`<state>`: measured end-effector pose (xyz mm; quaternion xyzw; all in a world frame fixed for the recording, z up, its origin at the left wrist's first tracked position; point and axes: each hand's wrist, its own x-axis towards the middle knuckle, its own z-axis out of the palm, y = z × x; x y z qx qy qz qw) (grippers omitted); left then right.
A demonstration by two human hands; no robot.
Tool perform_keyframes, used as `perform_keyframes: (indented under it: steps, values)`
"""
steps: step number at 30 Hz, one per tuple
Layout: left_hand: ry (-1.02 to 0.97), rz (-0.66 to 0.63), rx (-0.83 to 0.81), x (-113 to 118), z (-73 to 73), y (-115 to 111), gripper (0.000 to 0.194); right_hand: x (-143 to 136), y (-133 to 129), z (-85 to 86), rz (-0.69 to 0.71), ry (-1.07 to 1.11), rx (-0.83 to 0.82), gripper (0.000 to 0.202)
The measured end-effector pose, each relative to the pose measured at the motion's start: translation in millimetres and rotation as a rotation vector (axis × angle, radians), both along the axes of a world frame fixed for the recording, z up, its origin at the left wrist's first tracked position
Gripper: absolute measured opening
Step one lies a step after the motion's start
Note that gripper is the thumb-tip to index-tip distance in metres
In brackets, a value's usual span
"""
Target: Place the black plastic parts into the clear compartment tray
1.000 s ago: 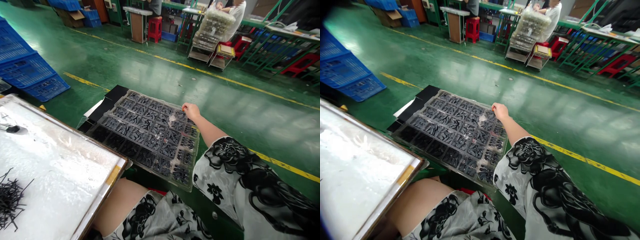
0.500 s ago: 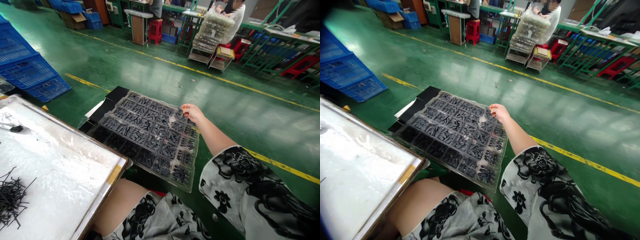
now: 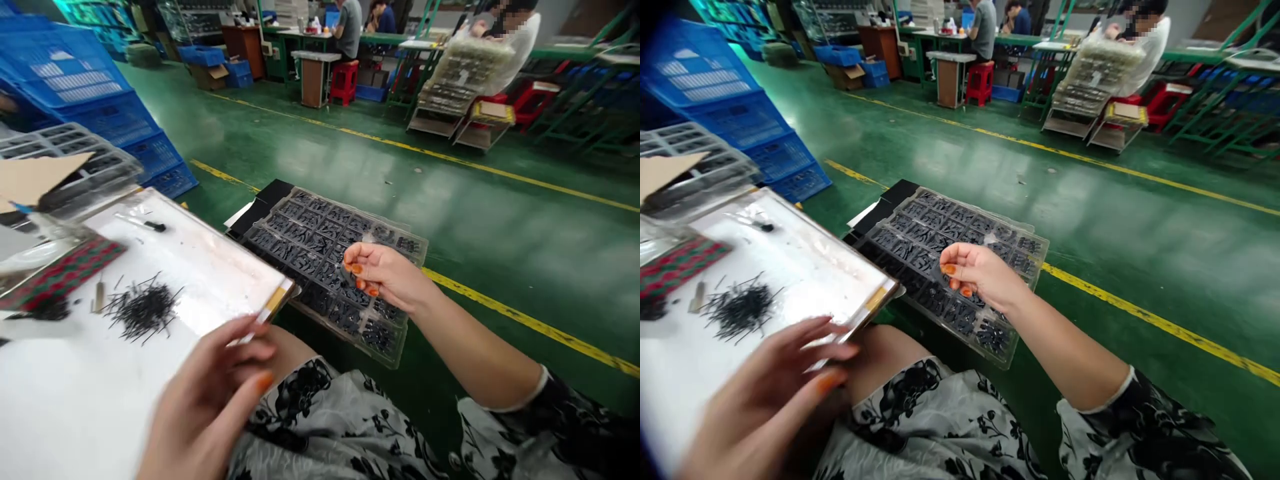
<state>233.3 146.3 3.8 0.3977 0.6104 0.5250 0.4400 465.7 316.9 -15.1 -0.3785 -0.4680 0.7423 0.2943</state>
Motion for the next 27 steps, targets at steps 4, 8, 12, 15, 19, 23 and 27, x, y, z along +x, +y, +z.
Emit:
perform_keyframes:
  steps: [4,8,12,15,19,23,27]
  values:
    - [-0.191,-0.108,-0.018,32.2,-11.0,26.0,0.063,-18.6,-41.9,-0.8,0.078,0.044,0.048,0.018]
    - [-0.214,-0.111,-0.053,41.3,-27.4,27.5,0.029,-27.5,-68.1,-12.5,0.071,0.039,0.092,0.015]
    - [-0.257,-0.058,-0.047,38.8,-34.3,14.9,0.023,-33.2,-82.1,-19.8,0.07,0.036,0.108,0.014]
    - [-0.298,-0.076,-0.043,39.8,-36.8,8.6,0.031,-36.7,-87.6,-21.6,0.082,0.033,0.114,0.013]
    - [-0.278,-0.055,-0.028,42.5,-39.3,6.0,0.031,-39.2,-92.3,-24.1,0.071,0.024,0.15,0.012]
    - [-0.265,-0.033,-0.027,43.0,-42.4,7.5,0.029,-37.6,-95.5,-26.0,0.068,-0.016,0.181,0.018]
    - [-0.249,-0.013,-0.058,45.2,-48.5,8.1,0.032,-31.6,-98.4,-27.1,0.018,-0.114,0.245,0.021]
